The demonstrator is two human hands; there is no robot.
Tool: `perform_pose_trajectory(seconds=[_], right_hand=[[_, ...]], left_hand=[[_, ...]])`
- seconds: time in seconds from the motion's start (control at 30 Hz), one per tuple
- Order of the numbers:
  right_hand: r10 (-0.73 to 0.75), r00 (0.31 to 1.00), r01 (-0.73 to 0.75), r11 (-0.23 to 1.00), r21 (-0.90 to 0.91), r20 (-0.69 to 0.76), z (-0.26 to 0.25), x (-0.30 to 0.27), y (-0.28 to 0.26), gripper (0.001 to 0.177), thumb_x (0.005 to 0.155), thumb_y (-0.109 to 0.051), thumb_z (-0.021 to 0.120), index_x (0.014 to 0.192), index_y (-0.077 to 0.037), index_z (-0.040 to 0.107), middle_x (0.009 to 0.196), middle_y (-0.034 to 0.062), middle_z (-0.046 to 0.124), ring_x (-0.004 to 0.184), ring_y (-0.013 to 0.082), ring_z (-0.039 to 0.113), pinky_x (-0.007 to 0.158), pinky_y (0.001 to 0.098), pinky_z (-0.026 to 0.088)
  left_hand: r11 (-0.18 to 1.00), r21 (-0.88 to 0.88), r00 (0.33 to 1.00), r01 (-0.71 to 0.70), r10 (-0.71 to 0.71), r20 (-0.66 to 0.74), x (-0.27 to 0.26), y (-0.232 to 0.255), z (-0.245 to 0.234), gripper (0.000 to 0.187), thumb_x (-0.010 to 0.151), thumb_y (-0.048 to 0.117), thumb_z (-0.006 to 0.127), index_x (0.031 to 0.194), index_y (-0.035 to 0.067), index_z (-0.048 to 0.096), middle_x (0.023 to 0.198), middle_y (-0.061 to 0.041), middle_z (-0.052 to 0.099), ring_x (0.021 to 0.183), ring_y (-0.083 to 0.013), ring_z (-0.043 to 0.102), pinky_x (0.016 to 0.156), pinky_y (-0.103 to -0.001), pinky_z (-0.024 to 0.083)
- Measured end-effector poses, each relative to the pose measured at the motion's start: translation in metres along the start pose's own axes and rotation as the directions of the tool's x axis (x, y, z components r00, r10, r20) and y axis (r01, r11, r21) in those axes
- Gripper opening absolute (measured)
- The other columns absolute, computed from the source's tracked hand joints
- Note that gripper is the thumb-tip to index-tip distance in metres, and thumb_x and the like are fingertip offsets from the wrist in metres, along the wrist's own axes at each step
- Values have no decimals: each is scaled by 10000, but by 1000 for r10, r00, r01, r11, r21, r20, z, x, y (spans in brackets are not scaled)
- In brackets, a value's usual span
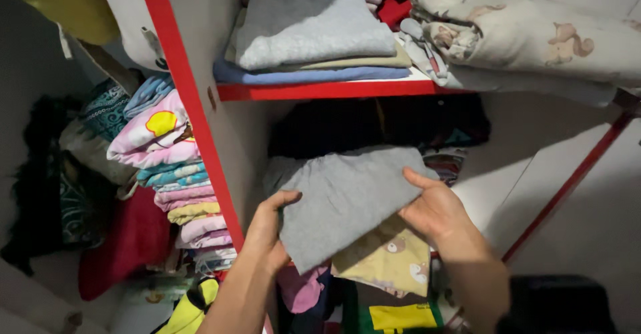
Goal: The person folds various garments including shirts, pants, and baby clothes by hand and places them into a red-framed wardrobe. The person repeatedly picks up items from a pile on the floor, folds them, and stacks them on shelves.
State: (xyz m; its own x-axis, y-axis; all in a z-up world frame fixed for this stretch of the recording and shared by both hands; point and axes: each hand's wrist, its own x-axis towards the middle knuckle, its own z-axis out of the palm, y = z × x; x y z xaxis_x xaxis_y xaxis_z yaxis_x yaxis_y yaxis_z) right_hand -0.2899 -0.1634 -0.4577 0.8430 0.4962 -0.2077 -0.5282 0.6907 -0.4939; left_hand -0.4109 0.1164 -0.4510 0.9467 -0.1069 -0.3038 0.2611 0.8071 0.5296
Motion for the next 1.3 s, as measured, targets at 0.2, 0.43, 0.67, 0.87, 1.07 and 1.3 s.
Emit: perform_pose_trajectory(seconds=[0.2,0.43,0.67,0.87,1.07,1.3], right_hand=[[-137,968,135,991,21,209,40,67,-29,463,992,-172,472,1429,-21,493,1434,184,598,1331,343,560,1161,528,406],[-369,733,318,928,192,571,93,145,-69,533,1058,-359,434,1515,-87,454,1531,139,516,1412,325,488,1196,520,398],[-92,976,121,983,-135,200,-2,205,-36,552,971,-267,547,1498,-121,464,1530,122,494,1340,324,523,1128,517,429],[-221,969,219,546,-808,113,-50,234,-58,551,905,-115,563,1453,-114,498,1452,156,571,1323,376,566,1130,555,486],[-326,861,508,603,-615,392,36,190,-32,554,989,-131,416,1542,-115,390,1562,122,468,1404,281,489,1134,444,424],[-346,802,597,460,-657,486,116,107,9,587,1036,-191,455,1585,-88,276,1643,73,347,1499,221,365,1211,367,328]], left_hand=[[853,-385,907,-353,413,84,43,27,21,472,864,230,637,1288,23,623,1241,-174,705,1163,-354,675,1041,-496,550],[709,-573,790,-412,591,164,111,84,81,508,925,399,621,1371,157,601,1402,-103,614,1318,-338,543,1091,-574,454],[824,-383,895,-417,446,-14,161,48,22,471,924,346,618,1356,161,599,1358,-97,619,1250,-318,558,1040,-543,474],[854,-320,891,-410,450,59,177,56,2,443,923,301,615,1344,164,597,1320,-92,623,1193,-300,571,996,-515,492],[790,-370,831,-489,551,78,201,77,20,419,922,255,612,1331,167,596,1281,-87,627,1135,-283,583,952,-488,510],[794,-268,838,-545,522,-158,251,29,-19,397,921,202,608,1316,170,594,1237,-81,631,1068,-262,598,901,-456,531]])
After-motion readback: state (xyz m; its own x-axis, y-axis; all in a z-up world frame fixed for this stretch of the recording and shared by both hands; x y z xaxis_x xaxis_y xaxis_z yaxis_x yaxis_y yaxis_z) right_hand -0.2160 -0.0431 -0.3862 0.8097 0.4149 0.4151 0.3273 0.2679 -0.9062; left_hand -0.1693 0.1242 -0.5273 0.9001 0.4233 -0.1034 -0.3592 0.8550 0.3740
